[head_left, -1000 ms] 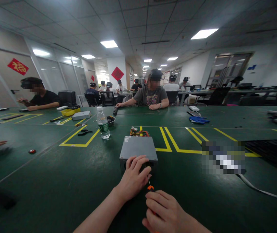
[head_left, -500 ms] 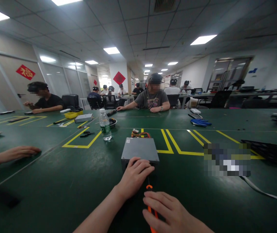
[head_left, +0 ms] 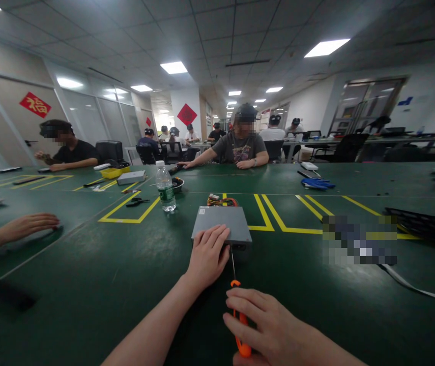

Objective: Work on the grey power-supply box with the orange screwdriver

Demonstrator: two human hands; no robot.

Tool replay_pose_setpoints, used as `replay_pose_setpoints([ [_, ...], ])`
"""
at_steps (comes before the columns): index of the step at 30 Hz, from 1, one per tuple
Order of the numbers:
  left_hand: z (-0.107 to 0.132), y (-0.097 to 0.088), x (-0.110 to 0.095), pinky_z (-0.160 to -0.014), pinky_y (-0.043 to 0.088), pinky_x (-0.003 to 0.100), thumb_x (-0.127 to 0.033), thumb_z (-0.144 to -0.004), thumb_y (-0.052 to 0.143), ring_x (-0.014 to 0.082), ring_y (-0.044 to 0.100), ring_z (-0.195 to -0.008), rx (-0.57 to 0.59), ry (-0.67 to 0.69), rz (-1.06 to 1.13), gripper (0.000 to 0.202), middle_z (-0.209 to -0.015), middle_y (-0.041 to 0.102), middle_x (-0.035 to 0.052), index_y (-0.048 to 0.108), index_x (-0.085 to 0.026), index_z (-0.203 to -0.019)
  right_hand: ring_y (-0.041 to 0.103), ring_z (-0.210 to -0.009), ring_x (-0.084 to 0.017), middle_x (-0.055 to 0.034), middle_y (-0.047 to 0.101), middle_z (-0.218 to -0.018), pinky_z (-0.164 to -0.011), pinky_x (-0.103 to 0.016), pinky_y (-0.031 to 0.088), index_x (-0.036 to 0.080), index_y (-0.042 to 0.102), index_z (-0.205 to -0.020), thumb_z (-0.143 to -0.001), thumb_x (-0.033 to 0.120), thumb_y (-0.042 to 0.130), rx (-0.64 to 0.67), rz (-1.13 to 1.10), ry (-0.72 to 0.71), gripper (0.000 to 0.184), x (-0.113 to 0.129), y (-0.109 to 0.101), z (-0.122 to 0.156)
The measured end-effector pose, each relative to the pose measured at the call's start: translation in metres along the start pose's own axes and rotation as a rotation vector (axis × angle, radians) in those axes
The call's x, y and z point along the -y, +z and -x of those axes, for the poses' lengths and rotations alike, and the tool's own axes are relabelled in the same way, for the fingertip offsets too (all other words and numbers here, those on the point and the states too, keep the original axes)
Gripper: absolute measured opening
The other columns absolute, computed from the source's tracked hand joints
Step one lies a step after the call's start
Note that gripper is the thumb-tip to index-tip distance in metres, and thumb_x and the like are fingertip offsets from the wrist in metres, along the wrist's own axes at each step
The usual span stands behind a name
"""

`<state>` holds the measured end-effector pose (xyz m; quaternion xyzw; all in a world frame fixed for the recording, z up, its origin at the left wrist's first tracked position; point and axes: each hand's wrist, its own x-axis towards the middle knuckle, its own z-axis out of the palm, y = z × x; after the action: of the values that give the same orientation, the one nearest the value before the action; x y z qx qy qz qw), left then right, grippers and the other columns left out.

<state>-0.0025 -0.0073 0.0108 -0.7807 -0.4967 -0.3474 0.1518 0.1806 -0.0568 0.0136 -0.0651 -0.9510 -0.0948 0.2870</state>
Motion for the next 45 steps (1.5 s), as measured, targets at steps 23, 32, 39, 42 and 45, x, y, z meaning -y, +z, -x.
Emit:
replay_pose_setpoints([
  [23, 0.001, 0.001, 0.002, -0.096, 0.029, 0.037, -0.027, -0.085, 0.046, 0.0194, 0.044, -0.117, -0.002, -0.005, 0.006, 0.035, -0.125, 0.053, 0.0044, 0.047, -0.022, -0.120, 0.058, -0.097, -0.022, -0.0102, 0.064, -0.099, -0.083, -0.033, 0.049, 0.013, 0.056, -0.094, -0.080, 0.044, 0.054, 0.012, -0.095, 0.023, 0.034, 0.001, 0.016, 0.001],
  [32, 0.002, 0.001, 0.002, -0.097, 0.028, 0.037, -0.026, -0.084, 0.047, 0.0190, 0.043, -0.117, 0.011, -0.013, 0.003, 0.036, -0.126, 0.052, 0.0036, 0.047, -0.023, -0.120, 0.056, -0.102, -0.023, -0.0107, 0.063, -0.104, -0.081, -0.034, 0.049, 0.014, 0.055, -0.104, -0.085, 0.042, 0.049, 0.077, -0.072, 0.016, 0.034, 0.003, 0.011, -0.003],
  [39, 0.002, 0.000, 0.002, -0.096, 0.028, 0.037, -0.026, -0.084, 0.047, 0.0192, 0.043, -0.118, 0.019, -0.012, 0.005, 0.036, -0.126, 0.052, 0.0039, 0.046, -0.023, -0.120, 0.056, -0.101, -0.022, -0.0105, 0.062, -0.103, -0.083, -0.033, 0.049, 0.013, 0.056, -0.095, -0.082, 0.046, 0.051, 0.067, -0.106, 0.052, 0.036, 0.004, 0.015, 0.000],
  [42, 0.002, 0.000, 0.002, -0.097, 0.028, 0.037, -0.026, -0.085, 0.046, 0.0193, 0.043, -0.118, 0.022, -0.012, 0.006, 0.035, -0.126, 0.052, 0.0039, 0.047, -0.023, -0.120, 0.053, -0.107, -0.024, -0.0121, 0.059, -0.107, -0.083, -0.035, 0.048, 0.015, 0.054, -0.107, -0.084, 0.043, 0.049, 0.159, -0.107, 0.057, 0.037, 0.006, 0.009, -0.001],
  [45, 0.003, 0.001, 0.001, -0.097, 0.028, 0.037, -0.025, -0.085, 0.046, 0.0196, 0.043, -0.118, 0.026, -0.013, 0.007, 0.035, -0.127, 0.052, 0.0040, 0.047, -0.023, -0.120, 0.053, -0.107, -0.024, -0.0116, 0.060, -0.106, -0.082, -0.035, 0.048, 0.015, 0.054, -0.108, -0.085, 0.038, 0.048, 0.149, -0.085, 0.044, 0.032, 0.008, 0.009, -0.002],
])
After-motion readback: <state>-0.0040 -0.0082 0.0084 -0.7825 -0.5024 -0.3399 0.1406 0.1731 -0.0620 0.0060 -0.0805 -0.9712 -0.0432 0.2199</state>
